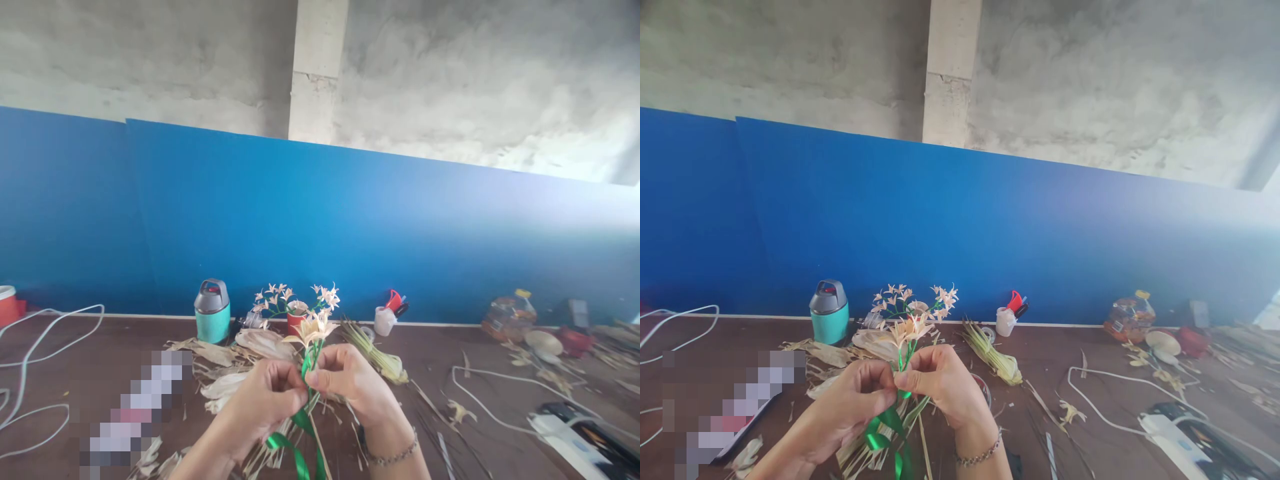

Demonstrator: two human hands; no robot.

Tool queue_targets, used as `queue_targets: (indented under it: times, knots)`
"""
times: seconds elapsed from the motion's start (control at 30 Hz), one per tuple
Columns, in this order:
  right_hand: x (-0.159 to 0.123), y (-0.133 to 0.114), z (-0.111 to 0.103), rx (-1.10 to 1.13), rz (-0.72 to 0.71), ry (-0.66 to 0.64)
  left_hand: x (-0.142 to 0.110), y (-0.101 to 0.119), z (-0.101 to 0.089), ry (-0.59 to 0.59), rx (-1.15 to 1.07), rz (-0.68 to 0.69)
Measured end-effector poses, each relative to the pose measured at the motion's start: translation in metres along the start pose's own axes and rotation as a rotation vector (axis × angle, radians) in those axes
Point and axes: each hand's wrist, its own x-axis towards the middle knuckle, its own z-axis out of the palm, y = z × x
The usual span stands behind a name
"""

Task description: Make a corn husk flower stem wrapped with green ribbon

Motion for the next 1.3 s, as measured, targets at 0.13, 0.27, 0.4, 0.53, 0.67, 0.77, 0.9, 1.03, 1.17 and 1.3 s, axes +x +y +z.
queue_targets:
  times: [0.13, 0.27, 0.4, 0.53, 0.67, 0.77, 0.9, 1.03, 1.17, 1.3]
  knots:
    - [0.005, 0.004, 0.001, -0.200, 0.024, 0.169, 0.000, 0.002, 0.006, 0.185, 0.289, 0.136]
    - [0.009, 0.008, 0.002, -0.297, 0.026, 0.247, -0.002, 0.000, 0.012, 0.300, 0.355, 0.205]
    - [0.008, 0.009, 0.003, -0.357, 0.019, 0.278, -0.004, 0.004, 0.012, 0.232, 0.286, 0.153]
    - [0.006, 0.006, 0.008, -0.380, 0.030, 0.293, -0.004, 0.007, 0.010, 0.203, 0.270, 0.096]
    - [0.004, 0.002, 0.009, -0.291, 0.038, 0.276, -0.005, 0.009, 0.010, 0.210, 0.237, 0.112]
    - [0.003, 0.001, 0.005, -0.053, -0.022, 0.091, -0.007, 0.009, 0.009, 0.162, 0.073, 0.065]
    - [0.005, 0.006, -0.001, 0.244, -0.083, -0.127, -0.008, 0.008, 0.005, 0.077, -0.154, 0.056]
    - [0.008, 0.015, 0.001, 0.383, -0.062, -0.223, -0.007, 0.006, 0.005, 0.044, -0.279, 0.071]
    - [0.011, 0.018, 0.006, 0.439, -0.081, -0.239, -0.008, 0.007, 0.008, 0.024, -0.354, 0.050]
    - [0.011, 0.016, 0.007, 0.451, -0.083, -0.273, -0.010, 0.007, 0.006, -0.006, -0.382, 0.030]
